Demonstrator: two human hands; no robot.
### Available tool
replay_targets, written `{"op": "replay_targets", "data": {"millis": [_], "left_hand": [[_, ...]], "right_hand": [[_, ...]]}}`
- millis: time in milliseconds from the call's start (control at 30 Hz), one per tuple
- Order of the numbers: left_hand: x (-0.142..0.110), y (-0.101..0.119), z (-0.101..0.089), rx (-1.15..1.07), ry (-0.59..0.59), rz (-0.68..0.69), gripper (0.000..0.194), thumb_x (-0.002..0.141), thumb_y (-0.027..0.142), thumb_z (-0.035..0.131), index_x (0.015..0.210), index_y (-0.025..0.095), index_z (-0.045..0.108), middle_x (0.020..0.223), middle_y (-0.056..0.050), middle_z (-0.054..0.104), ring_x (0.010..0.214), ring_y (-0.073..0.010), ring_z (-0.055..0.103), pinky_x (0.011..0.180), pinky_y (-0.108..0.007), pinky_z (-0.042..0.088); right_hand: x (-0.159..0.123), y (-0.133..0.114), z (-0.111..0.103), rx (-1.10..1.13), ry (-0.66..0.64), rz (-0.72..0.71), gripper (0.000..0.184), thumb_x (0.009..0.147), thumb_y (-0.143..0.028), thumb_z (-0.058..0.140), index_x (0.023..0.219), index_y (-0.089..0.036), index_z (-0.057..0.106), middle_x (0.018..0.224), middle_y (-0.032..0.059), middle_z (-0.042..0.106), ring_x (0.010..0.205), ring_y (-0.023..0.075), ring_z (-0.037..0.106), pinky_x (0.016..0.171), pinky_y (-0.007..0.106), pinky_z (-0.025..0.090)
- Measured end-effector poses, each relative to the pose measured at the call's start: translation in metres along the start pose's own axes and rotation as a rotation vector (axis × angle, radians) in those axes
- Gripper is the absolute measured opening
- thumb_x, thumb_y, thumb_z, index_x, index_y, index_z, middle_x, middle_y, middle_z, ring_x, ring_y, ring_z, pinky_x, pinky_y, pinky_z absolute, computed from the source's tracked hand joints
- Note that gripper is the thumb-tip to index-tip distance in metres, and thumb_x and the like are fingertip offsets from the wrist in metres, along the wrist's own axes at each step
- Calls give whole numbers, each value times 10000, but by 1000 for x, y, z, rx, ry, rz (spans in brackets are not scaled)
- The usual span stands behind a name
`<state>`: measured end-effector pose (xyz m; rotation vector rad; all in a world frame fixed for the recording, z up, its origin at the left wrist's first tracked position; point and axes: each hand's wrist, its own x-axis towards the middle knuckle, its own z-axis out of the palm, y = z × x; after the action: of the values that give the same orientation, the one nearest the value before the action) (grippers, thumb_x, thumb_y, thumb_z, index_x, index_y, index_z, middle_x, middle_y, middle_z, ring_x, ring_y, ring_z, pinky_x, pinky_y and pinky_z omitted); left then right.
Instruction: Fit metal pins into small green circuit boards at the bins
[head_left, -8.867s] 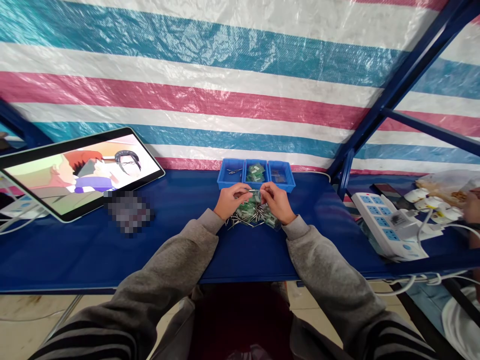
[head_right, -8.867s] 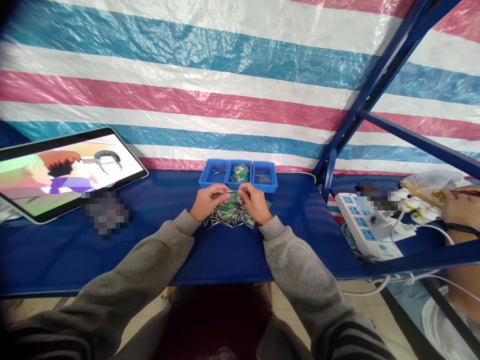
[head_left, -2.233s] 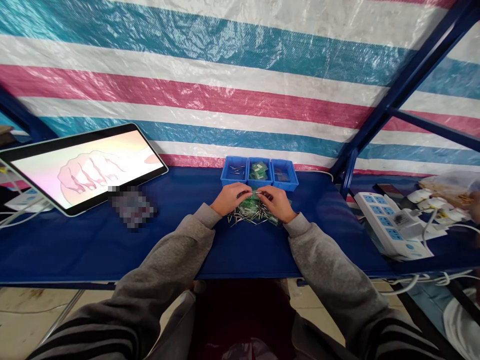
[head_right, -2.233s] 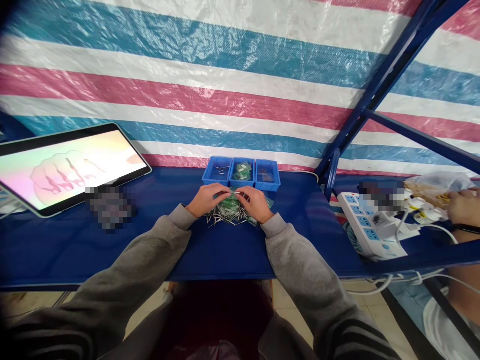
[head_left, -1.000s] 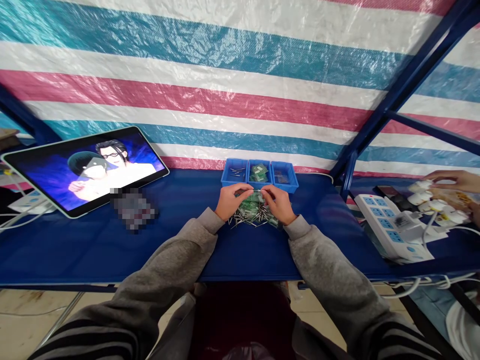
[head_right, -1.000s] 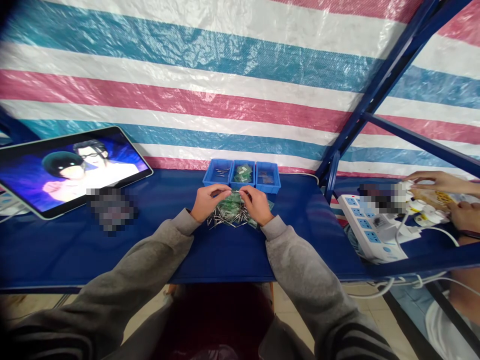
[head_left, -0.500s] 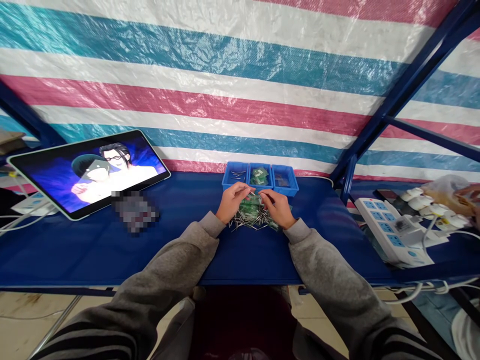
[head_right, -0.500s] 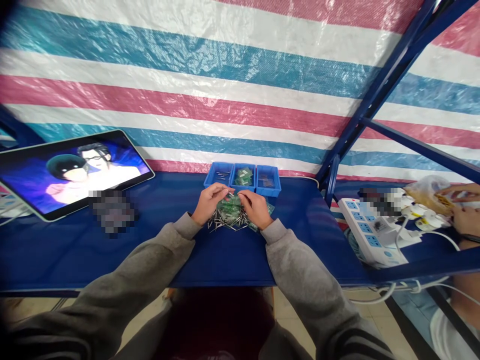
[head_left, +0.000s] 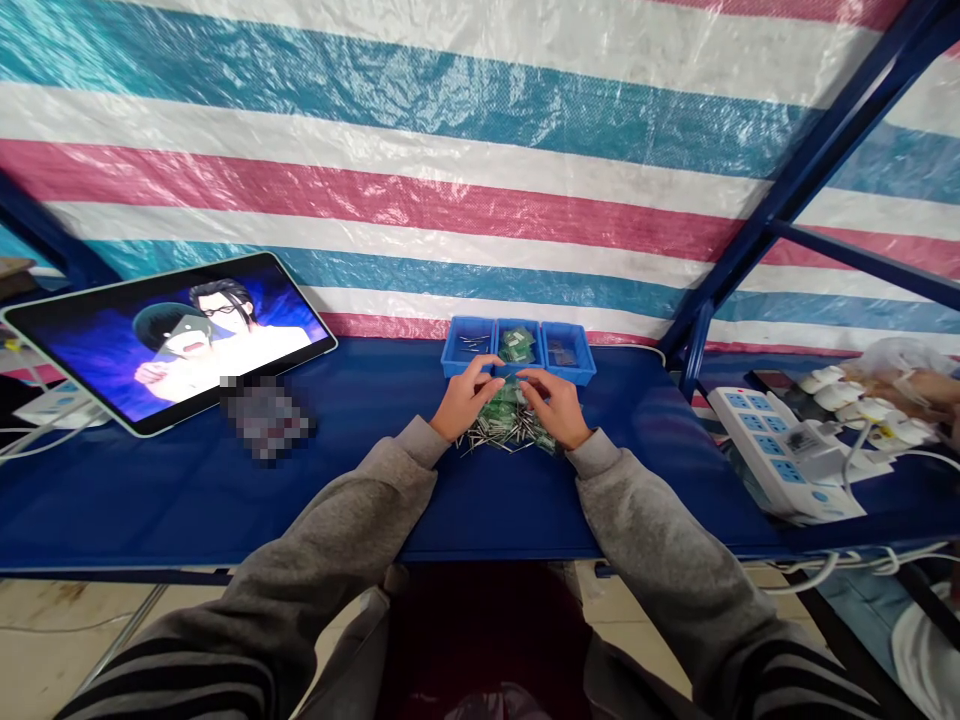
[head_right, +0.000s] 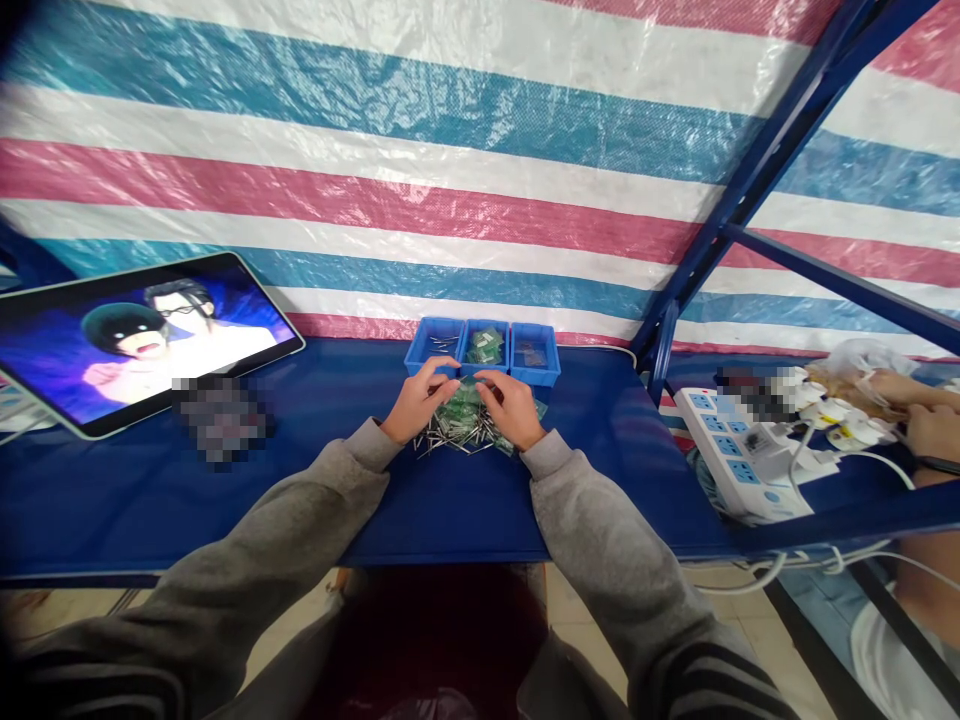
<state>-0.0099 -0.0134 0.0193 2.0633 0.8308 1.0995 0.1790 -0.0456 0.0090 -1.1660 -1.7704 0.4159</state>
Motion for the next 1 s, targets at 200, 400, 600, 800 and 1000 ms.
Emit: {"op": "replay_targets", "data": {"millis": [200, 400, 600, 800, 1000], "left_hand": [[-1, -1, 0, -62, -108, -7, 379, 962, 458, 465, 1210, 172, 495, 509, 75, 411, 449, -103, 421, 483, -223, 346], [0, 1, 1, -186, 2, -68, 384, 870, 456, 616, 1123, 170, 578, 706, -3, 630, 542, -117, 547, 482, -217, 467], [2, -5, 2, -177, 84, -44, 321, 831, 467, 650, 794, 148, 662, 693, -22, 640, 541, -115, 563, 476, -217, 492], [1, -1, 1, -103, 68, -68, 400, 897, 448, 562, 631, 150, 584, 536, 20, 548, 463, -84, 497, 436, -188, 415], [0, -3, 3, -142, 82, -92, 401, 887, 479, 569, 672, 145, 614, 548, 12, 564, 478, -92, 517, 433, -187, 427]], "right_hand": [[0, 2, 2, 38, -71, -71, 310, 930, -446, 499, 983, -200, 680, 872, 79, 694, 688, 184, 629, 650, 310, 517], [0, -1, 1, 40, -26, -67, 313, 948, -448, 472, 860, -194, 631, 751, 40, 645, 592, 150, 574, 588, 276, 460], [0, -3, 0, 20, -5, -40, 354, 962, -459, 445, 776, -200, 598, 596, -4, 570, 529, 142, 544, 574, 272, 430], [0, 0, 3, 70, 19, -58, 279, 897, -460, 565, 979, -203, 636, 758, 26, 653, 548, 144, 564, 578, 282, 471], [-1, 0, 4, 40, 22, -104, 282, 927, -439, 521, 860, -194, 642, 776, 44, 660, 583, 145, 567, 589, 279, 466]]}}
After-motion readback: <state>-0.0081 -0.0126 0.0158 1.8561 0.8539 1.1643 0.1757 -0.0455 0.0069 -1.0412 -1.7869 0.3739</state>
